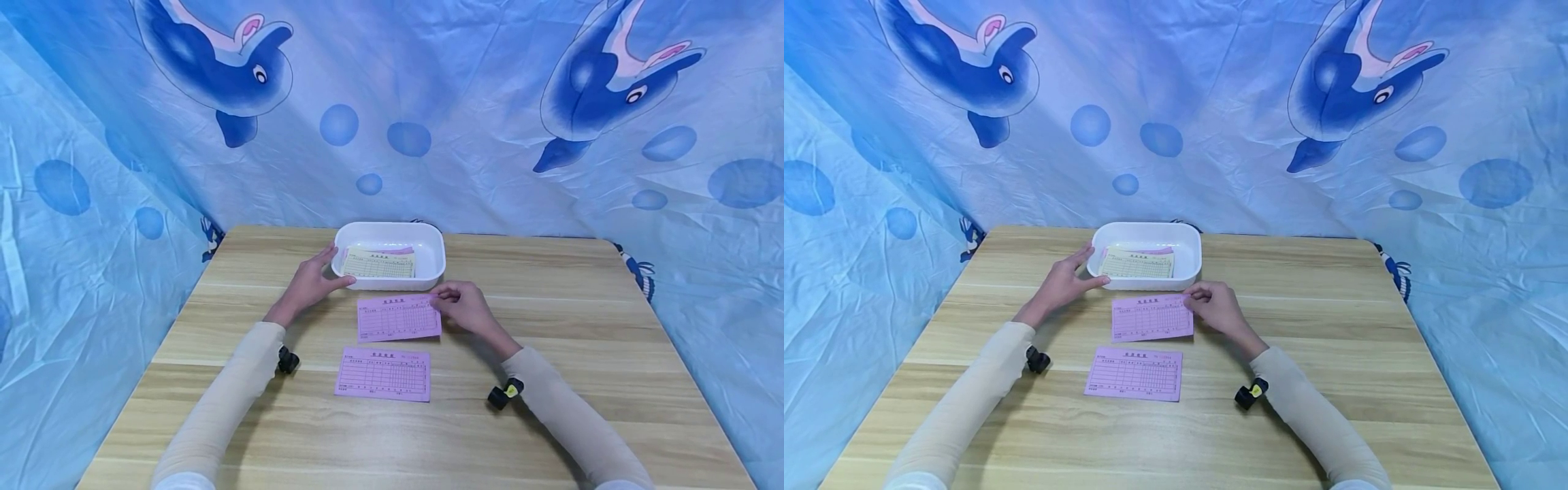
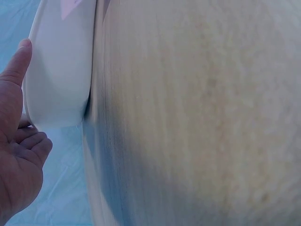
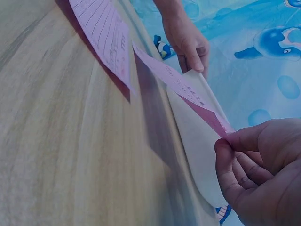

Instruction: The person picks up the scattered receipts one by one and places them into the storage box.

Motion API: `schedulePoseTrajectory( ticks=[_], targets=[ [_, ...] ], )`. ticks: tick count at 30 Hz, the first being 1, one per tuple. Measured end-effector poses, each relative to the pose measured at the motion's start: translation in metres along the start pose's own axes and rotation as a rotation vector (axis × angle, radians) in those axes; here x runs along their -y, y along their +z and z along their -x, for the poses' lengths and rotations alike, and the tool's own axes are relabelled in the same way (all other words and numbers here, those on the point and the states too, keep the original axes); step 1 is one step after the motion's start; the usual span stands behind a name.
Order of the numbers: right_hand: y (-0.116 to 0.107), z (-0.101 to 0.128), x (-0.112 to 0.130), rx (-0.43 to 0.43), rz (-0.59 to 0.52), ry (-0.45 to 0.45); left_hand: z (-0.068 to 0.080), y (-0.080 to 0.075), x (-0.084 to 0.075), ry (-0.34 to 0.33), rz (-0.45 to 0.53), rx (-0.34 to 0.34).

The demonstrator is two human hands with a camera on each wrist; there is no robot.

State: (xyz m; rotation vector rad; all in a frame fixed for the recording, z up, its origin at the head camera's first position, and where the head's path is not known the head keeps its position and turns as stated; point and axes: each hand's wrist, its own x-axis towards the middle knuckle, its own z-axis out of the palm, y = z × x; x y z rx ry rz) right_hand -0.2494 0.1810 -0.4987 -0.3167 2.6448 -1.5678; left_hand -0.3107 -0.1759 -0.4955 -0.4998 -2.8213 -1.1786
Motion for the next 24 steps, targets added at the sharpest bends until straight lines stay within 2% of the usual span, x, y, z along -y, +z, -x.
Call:
schedulePoseTrajectory(
  ticks=[8, 24],
  targets=[
    [-0.006, 0.002, 0.007, -0.021, -0.05, -0.016, 0.0, 0.0, 0.0, 0.009, -0.011, -0.007],
    [-0.014, 0.0, 0.023, -0.055, -0.045, -0.049, 0.001, 0.0, -0.001, 0.0, -0.01, -0.009]
  ],
)
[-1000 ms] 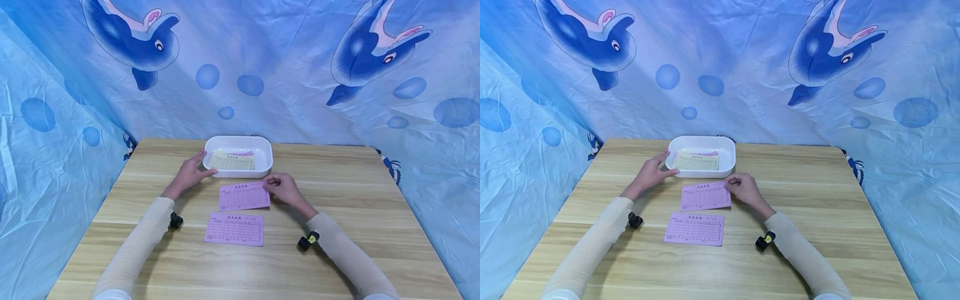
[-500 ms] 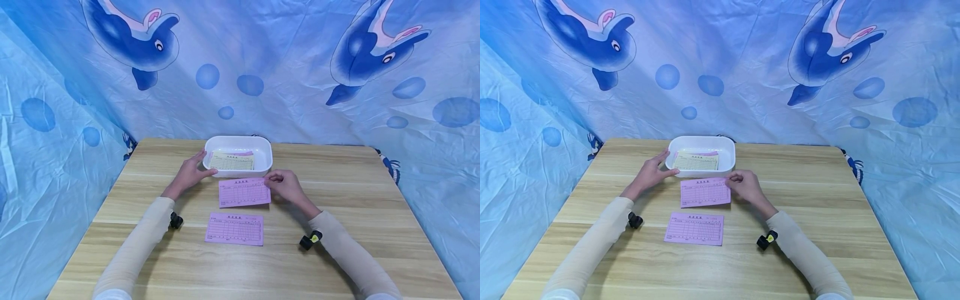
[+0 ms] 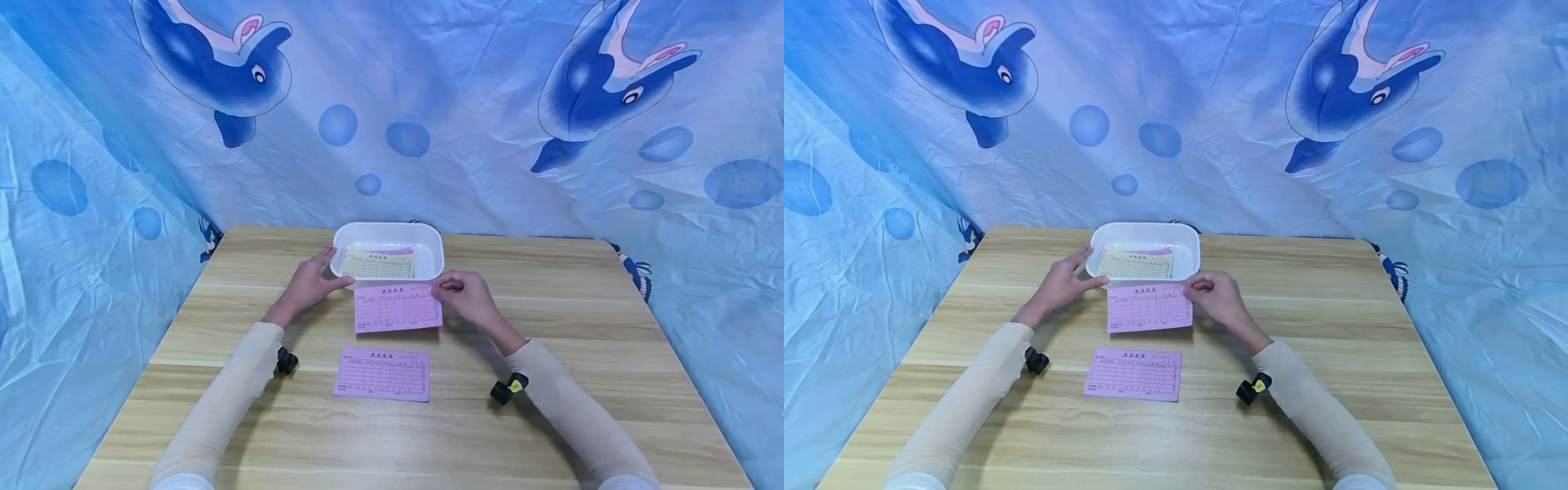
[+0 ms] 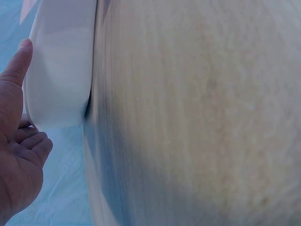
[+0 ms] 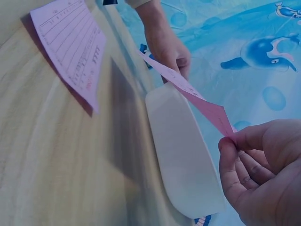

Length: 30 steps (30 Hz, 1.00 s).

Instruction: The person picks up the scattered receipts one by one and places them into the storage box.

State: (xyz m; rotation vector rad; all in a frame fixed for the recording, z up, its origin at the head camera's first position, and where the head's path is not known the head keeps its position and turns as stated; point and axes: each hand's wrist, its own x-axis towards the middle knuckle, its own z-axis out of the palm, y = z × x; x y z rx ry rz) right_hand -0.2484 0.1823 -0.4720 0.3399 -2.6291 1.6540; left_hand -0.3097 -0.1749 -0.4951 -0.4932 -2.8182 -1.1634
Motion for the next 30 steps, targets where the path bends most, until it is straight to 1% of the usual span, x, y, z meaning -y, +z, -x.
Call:
schedulePoseTrajectory(
  ticks=[6, 13, 16, 22, 26, 30],
  targets=[
    [-0.003, -0.005, 0.012, -0.01, 0.005, 0.011, -0.001, 0.0, 0.0, -0.008, -0.006, 0.011],
    [-0.007, -0.014, 0.027, -0.045, 0.006, -0.004, -0.002, 0.0, 0.001, -0.033, 0.004, 0.023],
    [-0.008, -0.018, 0.033, -0.056, 0.013, -0.012, -0.003, 0.0, 0.003, -0.026, 0.008, 0.02],
    [-0.009, -0.028, 0.039, -0.077, 0.005, -0.05, -0.004, 0.001, 0.004, -0.001, -0.013, 0.009],
    [-0.009, -0.034, 0.042, -0.084, 0.02, -0.041, -0.003, 0.0, 0.004, -0.007, -0.006, 0.003],
    [-0.01, -0.042, 0.043, -0.102, 0.012, -0.07, -0.002, 0.001, 0.004, -0.014, 0.006, 0.006]
  ],
)
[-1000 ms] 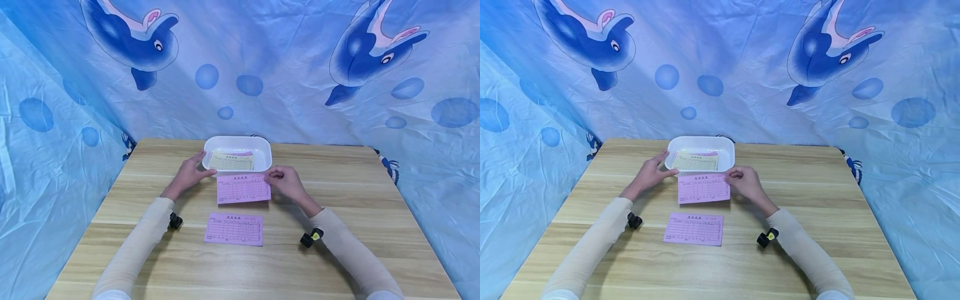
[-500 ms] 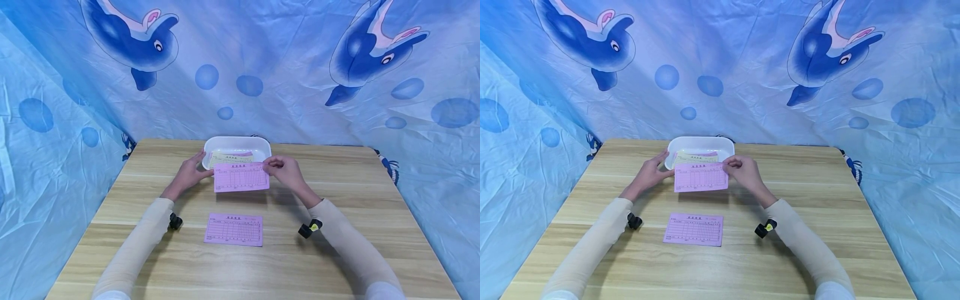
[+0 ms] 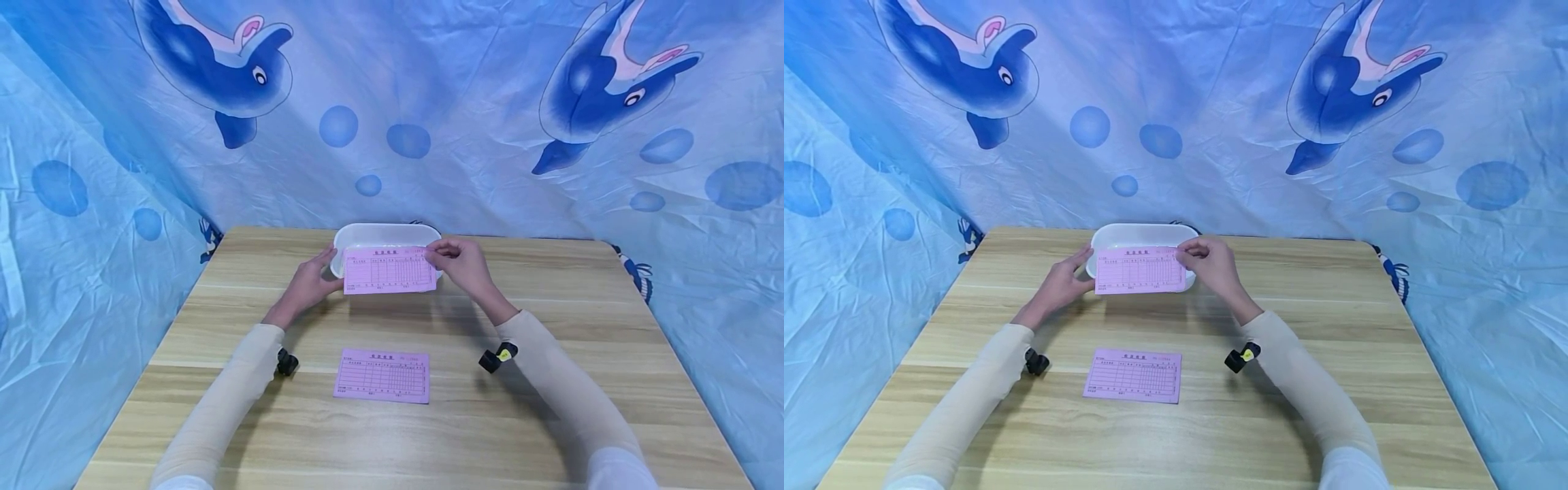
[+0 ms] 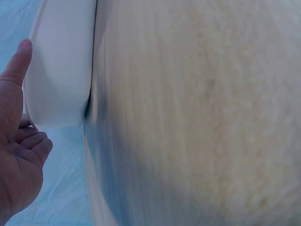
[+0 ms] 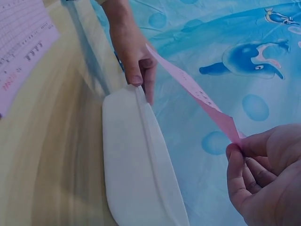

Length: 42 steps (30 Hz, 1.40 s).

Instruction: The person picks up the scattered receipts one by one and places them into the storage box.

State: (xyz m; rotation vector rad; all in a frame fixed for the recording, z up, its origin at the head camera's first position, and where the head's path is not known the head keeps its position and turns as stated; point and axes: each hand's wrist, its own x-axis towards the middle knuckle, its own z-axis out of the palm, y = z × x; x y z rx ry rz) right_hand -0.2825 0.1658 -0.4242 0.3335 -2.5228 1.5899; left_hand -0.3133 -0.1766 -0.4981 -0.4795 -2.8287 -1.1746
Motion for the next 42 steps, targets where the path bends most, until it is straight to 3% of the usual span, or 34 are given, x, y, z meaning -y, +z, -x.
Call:
schedulePoseTrajectory(
  ticks=[6, 24, 42],
  targets=[
    [0.001, -0.013, 0.001, -0.017, -0.036, -0.017, 0.0, 0.0, -0.001, -0.002, -0.003, 0.001],
    [0.017, -0.059, -0.011, -0.066, -0.11, 0.174, 0.002, -0.001, -0.003, 0.027, -0.001, -0.004],
    [0.048, -0.076, -0.035, -0.082, -0.073, 0.164, 0.0, 0.0, 0.0, 0.027, 0.011, -0.011]
  ],
)
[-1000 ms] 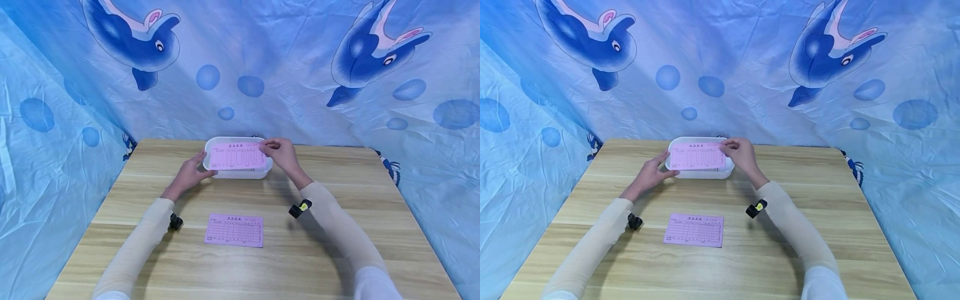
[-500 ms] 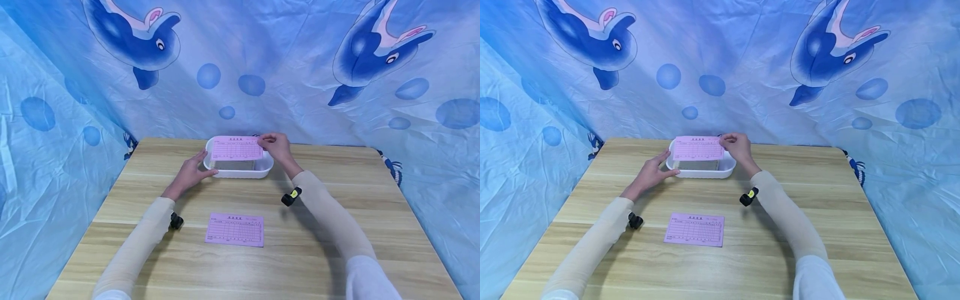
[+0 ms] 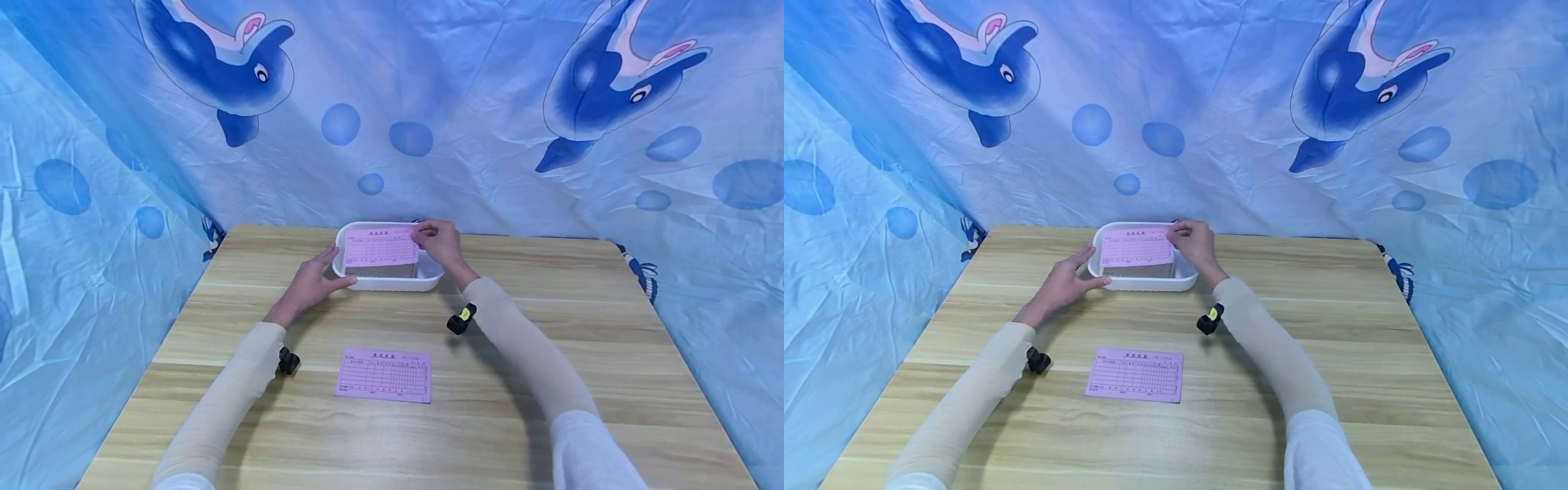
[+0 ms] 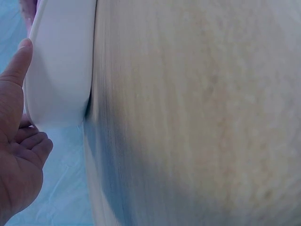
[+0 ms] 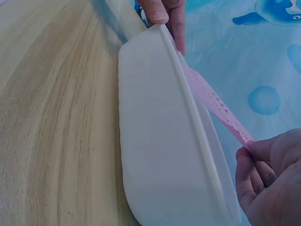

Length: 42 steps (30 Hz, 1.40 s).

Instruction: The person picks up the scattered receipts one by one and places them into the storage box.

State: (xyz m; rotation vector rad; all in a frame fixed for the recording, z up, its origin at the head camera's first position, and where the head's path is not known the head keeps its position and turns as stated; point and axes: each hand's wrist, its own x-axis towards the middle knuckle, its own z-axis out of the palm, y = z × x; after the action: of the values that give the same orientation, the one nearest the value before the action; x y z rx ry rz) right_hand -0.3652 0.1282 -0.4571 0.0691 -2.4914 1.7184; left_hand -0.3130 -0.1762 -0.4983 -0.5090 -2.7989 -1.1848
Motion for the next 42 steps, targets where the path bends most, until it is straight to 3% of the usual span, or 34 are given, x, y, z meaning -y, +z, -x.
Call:
schedulePoseTrajectory(
  ticks=[25, 31, 39, 42],
  targets=[
    [0.016, 0.004, -0.006, 0.072, 0.241, -0.076, 0.001, -0.001, -0.002, 0.008, -0.007, 0.011],
    [0.013, 0.003, -0.006, 0.08, 0.24, -0.082, 0.0, -0.002, -0.005, 0.013, -0.008, 0.01],
    [-0.001, 0.007, 0.001, 0.115, 0.16, -0.079, 0.001, -0.003, -0.007, 0.01, -0.024, 0.011],
    [-0.008, 0.011, 0.004, 0.139, 0.149, -0.113, 0.002, -0.003, -0.008, 0.013, -0.025, 0.004]
  ],
)
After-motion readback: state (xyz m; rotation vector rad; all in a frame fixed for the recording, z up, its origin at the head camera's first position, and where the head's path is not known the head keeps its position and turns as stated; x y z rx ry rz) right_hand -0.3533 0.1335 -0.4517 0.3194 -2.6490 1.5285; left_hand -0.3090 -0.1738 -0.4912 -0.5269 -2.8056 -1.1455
